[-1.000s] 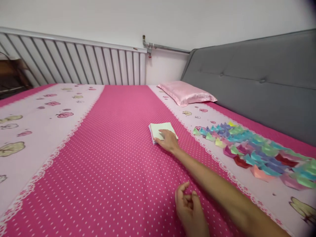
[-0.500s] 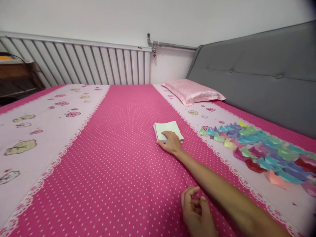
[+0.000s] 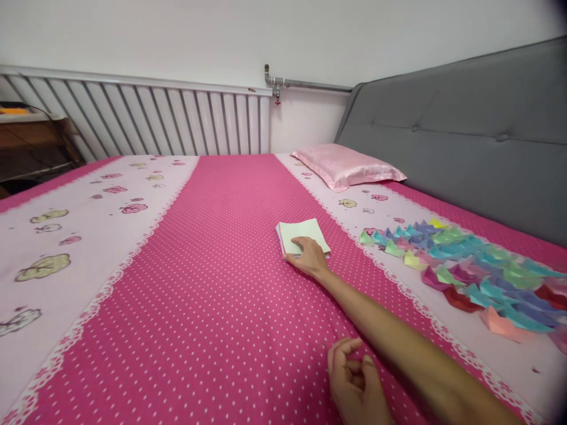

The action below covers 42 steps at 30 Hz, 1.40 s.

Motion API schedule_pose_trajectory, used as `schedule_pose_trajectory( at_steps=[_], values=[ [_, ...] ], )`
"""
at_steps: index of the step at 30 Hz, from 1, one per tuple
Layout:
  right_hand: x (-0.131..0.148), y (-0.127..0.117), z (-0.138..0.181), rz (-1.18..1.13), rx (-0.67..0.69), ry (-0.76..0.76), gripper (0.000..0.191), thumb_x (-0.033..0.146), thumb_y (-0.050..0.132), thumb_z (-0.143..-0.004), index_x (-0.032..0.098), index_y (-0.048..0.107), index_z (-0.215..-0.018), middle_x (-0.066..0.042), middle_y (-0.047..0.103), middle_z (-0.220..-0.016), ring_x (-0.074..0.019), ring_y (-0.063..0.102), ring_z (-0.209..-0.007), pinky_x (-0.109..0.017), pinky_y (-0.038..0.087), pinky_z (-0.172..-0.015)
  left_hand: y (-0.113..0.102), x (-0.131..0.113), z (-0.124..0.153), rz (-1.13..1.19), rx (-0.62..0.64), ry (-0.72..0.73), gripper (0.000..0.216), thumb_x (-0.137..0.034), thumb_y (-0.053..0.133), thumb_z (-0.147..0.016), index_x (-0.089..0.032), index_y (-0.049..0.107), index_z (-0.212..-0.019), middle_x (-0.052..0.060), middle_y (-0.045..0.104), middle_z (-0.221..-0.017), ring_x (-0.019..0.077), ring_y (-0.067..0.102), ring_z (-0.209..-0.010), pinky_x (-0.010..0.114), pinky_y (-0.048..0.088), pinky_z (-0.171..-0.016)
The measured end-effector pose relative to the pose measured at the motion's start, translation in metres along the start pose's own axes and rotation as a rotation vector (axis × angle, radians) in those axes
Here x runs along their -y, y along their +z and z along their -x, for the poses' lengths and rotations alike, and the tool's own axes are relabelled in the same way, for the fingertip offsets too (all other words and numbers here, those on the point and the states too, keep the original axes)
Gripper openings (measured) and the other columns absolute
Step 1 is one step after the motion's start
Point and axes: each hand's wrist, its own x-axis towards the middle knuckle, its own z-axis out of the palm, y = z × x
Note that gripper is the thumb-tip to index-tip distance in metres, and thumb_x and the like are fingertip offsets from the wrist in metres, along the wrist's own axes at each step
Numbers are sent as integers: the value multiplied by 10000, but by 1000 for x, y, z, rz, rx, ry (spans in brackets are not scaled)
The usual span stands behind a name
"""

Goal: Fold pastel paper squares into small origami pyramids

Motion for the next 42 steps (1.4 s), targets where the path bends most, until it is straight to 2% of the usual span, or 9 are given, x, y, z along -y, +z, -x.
schedule_pose_trajectory(
  at_steps=[5, 16, 21, 29, 32, 36, 39, 42],
  values=[
    [-3, 0, 0, -13, 12, 3, 403, 362, 622, -695, 176, 634, -1052, -93, 633, -1120, -250, 557, -1041, -387, 414, -907, 1, 0, 1, -11, 6, 25, 210, -257, 636, -628, -157, 669, -810, 74, 637, -795, 155, 539, -586, 279, 457, -587],
    [-7, 0, -2, -63, 35, 0, 391, 323, 652, -677, 170, 656, -1037, -98, 645, -1115, -257, 563, -1054, -405, 413, -928, 1, 3, 1, -42, 14, 57, 201, -201, 572, -649, -148, 665, -819, 71, 622, -809, 143, 529, -581, 267, 438, -572],
    [-10, -7, -7, -137, 82, 36, 339, 353, 681, -680, 204, 685, -985, -55, 671, -1088, -222, 584, -1045, -357, 414, -937, -3, -11, 3, -66, 92, 3, 200, -165, 579, -656, -145, 673, -832, 79, 632, -890, 152, 577, -697, 263, 456, -679],
    [-19, -13, -20, -230, 128, 155, 351, 377, 717, -653, 215, 705, -964, -18, 710, -992, -195, 637, -900, -307, 472, -812, -2, -16, 5, -146, 133, -2, 256, -222, 567, -719, -153, 657, -949, 59, 613, -859, 136, 563, -686, 234, 433, -610],
    [-23, -10, -22, -246, 109, 148, 336, 370, 724, -654, 209, 711, -949, -19, 717, -975, -190, 641, -883, -289, 476, -783, -2, -16, 5, -144, 135, -4, 262, -230, 575, -714, -156, 657, -953, 46, 605, -819, 127, 553, -661, 227, 427, -592],
    [-21, -10, -18, -259, 46, 96, 243, 366, 628, -773, 223, 709, -951, -4, 724, -962, -171, 648, -864, -270, 482, -755, -1, -16, 4, -121, 115, -23, 266, -239, 599, -692, -159, 662, -938, 38, 601, -792, 124, 551, -639, 228, 429, -577],
    [-16, -18, -13, -244, -74, 38, 265, 358, 486, -885, 241, 689, -1009, 0, 701, -1042, -167, 617, -965, -298, 456, -846, -1, -15, 3, -121, 116, -27, 275, -235, 609, -679, -158, 664, -937, 40, 608, -783, 131, 557, -645, 239, 437, -591],
    [-11, -37, -2, -216, -189, -35, 308, 363, 429, -918, 244, 657, -1087, -2, 658, -1140, -167, 541, -1098, -330, 375, -978, -1, -16, 4, -126, 125, -21, 274, -223, 607, -678, -152, 663, -936, 53, 620, -817, 133, 563, -654, 243, 441, -605]
  ],
)
